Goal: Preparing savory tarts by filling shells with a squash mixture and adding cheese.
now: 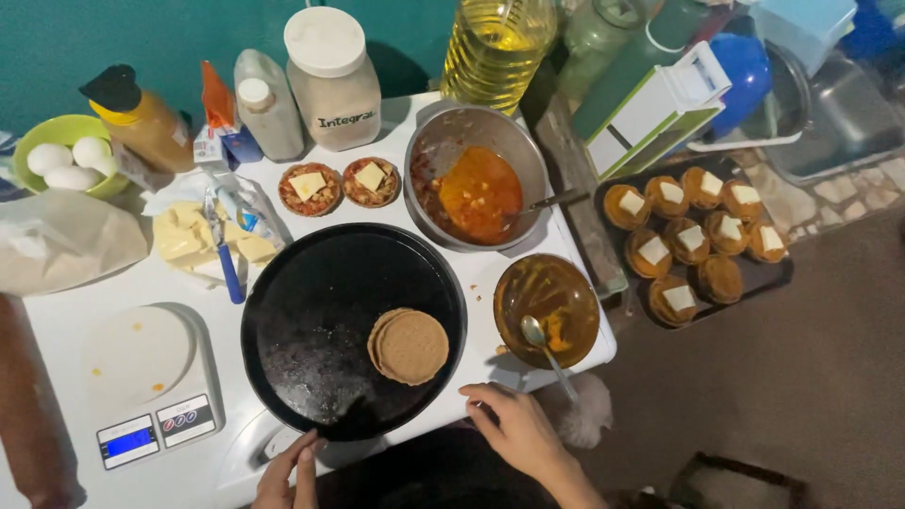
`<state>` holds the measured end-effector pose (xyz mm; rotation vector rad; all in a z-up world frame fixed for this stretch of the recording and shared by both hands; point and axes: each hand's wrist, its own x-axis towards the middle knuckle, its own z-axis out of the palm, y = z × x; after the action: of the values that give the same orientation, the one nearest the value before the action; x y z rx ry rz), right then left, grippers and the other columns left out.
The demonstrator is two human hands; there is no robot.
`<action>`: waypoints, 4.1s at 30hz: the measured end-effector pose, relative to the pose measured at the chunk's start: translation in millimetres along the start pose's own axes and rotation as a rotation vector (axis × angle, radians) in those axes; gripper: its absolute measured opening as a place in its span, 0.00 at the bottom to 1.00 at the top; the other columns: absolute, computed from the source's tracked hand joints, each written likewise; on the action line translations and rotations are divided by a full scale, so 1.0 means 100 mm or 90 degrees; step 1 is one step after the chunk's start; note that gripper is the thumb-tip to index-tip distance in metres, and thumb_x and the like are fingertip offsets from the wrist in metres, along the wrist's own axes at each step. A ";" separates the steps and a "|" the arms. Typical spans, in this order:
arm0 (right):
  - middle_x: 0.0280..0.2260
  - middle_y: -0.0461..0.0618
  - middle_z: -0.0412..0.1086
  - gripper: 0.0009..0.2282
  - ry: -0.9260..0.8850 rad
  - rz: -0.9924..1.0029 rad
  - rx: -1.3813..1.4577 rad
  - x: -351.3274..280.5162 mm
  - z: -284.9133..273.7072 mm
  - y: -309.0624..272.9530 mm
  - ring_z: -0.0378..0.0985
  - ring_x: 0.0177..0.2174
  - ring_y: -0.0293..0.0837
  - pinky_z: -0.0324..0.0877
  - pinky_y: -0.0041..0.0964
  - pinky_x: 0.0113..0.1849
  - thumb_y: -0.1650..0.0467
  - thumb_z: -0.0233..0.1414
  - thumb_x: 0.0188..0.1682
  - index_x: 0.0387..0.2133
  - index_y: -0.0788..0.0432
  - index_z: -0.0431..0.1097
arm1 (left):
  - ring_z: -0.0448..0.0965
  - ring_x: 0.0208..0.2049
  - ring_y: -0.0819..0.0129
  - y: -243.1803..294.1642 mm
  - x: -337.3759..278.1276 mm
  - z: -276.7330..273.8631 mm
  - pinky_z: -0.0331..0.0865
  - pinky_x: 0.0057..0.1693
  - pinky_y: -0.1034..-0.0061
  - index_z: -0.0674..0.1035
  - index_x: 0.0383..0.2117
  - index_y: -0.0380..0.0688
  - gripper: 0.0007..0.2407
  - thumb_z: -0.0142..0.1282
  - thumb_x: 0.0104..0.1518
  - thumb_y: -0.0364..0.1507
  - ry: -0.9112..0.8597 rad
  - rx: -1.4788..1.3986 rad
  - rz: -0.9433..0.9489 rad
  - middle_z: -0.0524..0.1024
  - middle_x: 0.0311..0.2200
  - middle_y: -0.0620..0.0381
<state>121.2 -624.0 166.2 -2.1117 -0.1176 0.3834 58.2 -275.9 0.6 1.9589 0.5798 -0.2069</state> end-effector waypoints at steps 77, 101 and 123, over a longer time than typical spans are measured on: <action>0.39 0.62 0.72 0.37 0.103 0.247 -0.215 -1.08 -4.38 3.57 0.79 0.32 0.60 0.75 0.51 0.37 0.73 0.49 0.50 0.71 0.52 0.33 | 0.44 0.75 0.65 2.72 -1.02 6.26 0.37 0.74 0.69 0.53 0.71 0.44 0.35 0.29 0.62 0.55 -0.330 -0.299 -0.116 0.47 0.75 0.55; 0.37 0.59 0.72 0.39 0.341 0.271 -0.302 -0.83 -5.33 4.18 0.78 0.35 0.60 0.73 0.53 0.38 0.74 0.53 0.47 0.72 0.53 0.39 | 0.48 0.74 0.64 3.10 -1.03 6.23 0.39 0.74 0.65 0.55 0.70 0.45 0.35 0.24 0.62 0.55 -0.270 -0.217 -0.234 0.53 0.72 0.53; 0.53 0.66 0.66 0.35 0.371 0.125 -0.284 -0.48 -5.40 4.00 0.79 0.39 0.60 0.74 0.52 0.40 0.75 0.52 0.49 0.70 0.54 0.44 | 0.52 0.73 0.62 2.94 -1.04 6.22 0.42 0.74 0.66 0.58 0.69 0.42 0.36 0.28 0.61 0.56 -0.264 -0.301 -0.179 0.57 0.71 0.50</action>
<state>220.3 -1288.0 110.4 -2.5978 0.3785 -0.1768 178.0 -961.5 -2.3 1.3244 0.5648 -0.5819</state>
